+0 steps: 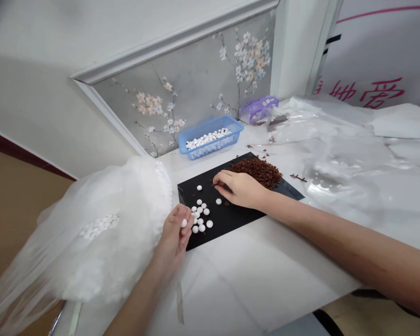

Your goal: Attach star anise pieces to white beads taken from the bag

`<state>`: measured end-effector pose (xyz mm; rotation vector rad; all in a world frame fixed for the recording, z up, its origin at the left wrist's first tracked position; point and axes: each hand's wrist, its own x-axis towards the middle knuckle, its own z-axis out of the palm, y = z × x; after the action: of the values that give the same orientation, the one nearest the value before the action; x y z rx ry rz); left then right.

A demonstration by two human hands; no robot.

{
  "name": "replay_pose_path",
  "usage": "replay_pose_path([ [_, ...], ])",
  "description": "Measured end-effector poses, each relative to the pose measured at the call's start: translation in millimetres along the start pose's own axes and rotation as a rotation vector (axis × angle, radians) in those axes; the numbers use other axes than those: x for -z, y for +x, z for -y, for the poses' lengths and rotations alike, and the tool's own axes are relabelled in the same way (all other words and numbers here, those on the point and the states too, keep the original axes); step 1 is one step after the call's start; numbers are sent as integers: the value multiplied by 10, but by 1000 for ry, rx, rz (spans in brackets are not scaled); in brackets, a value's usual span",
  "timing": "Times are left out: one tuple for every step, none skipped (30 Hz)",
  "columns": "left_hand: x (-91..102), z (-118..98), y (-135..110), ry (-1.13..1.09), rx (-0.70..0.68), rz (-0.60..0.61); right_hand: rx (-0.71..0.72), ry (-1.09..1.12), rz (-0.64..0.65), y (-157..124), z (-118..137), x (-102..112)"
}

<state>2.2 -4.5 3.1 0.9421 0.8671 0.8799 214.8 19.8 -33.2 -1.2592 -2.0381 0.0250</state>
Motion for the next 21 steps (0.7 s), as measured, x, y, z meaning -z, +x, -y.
replay_pose_path([
  [-2, 13, 2, 5, 9, 2, 2, -4, 2, -2, 7, 4],
  [-1, 25, 6, 4, 18, -3, 3, -8, 5, -3, 16, 10],
  [1, 36, 10, -1, 24, -15, 0, -10, 8, -3, 27, 18],
  [4, 46, 14, -6, 29, -30, -10, -12, 10, -3, 41, 27],
  [7, 55, 19, -10, 33, -47, -27, -11, 11, -1, 55, 37],
  [8, 62, 24, -17, 33, -63, -50, -7, 10, 1, 70, 46],
  [9, 69, 28, -27, 29, -77, -77, 2, 4, 3, 85, 53],
  [8, 75, 32, -40, 23, -92, -102, 16, -6, 5, 98, 58],
  [5, 79, 34, -54, 19, -107, -120, 34, -18, 7, 111, 61],
  [1, 83, 36, -67, 18, -120, -127, 56, -32, 7, 124, 62],
  [-3, 87, 36, -76, 21, -130, -120, 81, -47, 7, 138, 62],
  [-7, 92, 36, -78, 29, -135, -101, 103, -63, 5, 153, 62],
  [-11, 100, 35, -80, 40, -136, -70, 122, -80, 2, 172, 63],
  [-14, 109, 33, -83, 53, -134, -38, 140, -94, -3, 193, 65],
  [-18, 122, 30, -86, 64, -125, -9, 157, -110, -8, 219, 68],
  [-22, 136, 28, -87, 73, -113, 15, 174, -124, -14, 247, 72],
  [-25, 150, 26, -88, 80, -98, 31, 192, -131, -21, 277, 76],
  [-29, 164, 24, -87, 84, -84, 40, 213, -138, -26, 308, 80],
  [-33, 176, 22, -86, 87, -68, 45, 235, -143, -31, 340, 84],
  [-37, 185, 21, -86, 88, -52, 53, 258, -150, -35, 371, 87],
  [-40, 191, 21, -90, 89, -36, 67, 282, -158, -38, 401, 90],
])
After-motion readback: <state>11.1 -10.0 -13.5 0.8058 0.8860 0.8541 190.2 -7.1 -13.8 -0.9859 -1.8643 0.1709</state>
